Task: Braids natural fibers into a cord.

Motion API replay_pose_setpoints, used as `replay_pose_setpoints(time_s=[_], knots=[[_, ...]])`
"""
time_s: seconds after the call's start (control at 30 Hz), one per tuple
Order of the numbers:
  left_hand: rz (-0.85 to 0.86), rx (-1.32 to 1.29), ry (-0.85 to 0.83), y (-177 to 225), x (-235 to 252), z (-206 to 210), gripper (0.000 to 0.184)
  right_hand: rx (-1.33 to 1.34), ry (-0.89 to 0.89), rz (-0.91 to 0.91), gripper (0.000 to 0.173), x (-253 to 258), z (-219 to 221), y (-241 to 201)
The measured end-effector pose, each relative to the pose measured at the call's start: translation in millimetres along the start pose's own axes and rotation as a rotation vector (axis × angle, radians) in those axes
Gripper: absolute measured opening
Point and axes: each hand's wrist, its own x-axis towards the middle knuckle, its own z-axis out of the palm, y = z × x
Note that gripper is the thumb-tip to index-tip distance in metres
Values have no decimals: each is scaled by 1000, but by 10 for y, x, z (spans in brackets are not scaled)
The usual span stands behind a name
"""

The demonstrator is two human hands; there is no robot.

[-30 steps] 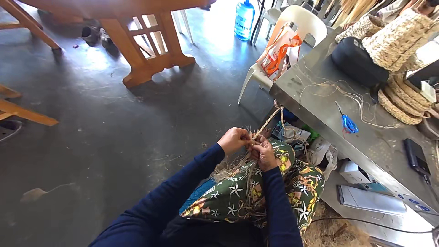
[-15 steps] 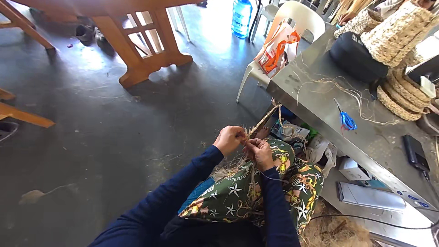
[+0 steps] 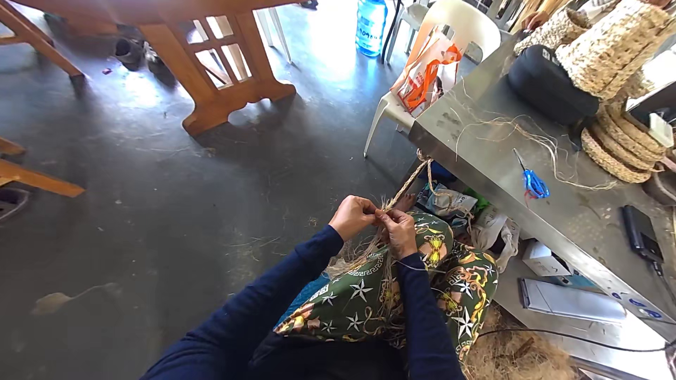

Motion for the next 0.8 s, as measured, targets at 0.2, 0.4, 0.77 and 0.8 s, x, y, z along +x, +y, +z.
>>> replay_pose_setpoints(time_s=[0.2, 0.4, 0.77, 0.8], knots=[[-8, -34, 42, -76, -41, 120, 7, -97, 57, -19, 14, 11, 17, -15], [-30, -175, 52, -193, 0, 83, 6, 56, -67, 96, 18, -1, -77, -58], [-25, -88, -60, -78, 2, -14, 4, -646, -22, 15, 16, -207, -155, -362], [-17, -76, -63, -62, 2, -18, 5, -621, -2, -3, 17, -243, -134, -369]])
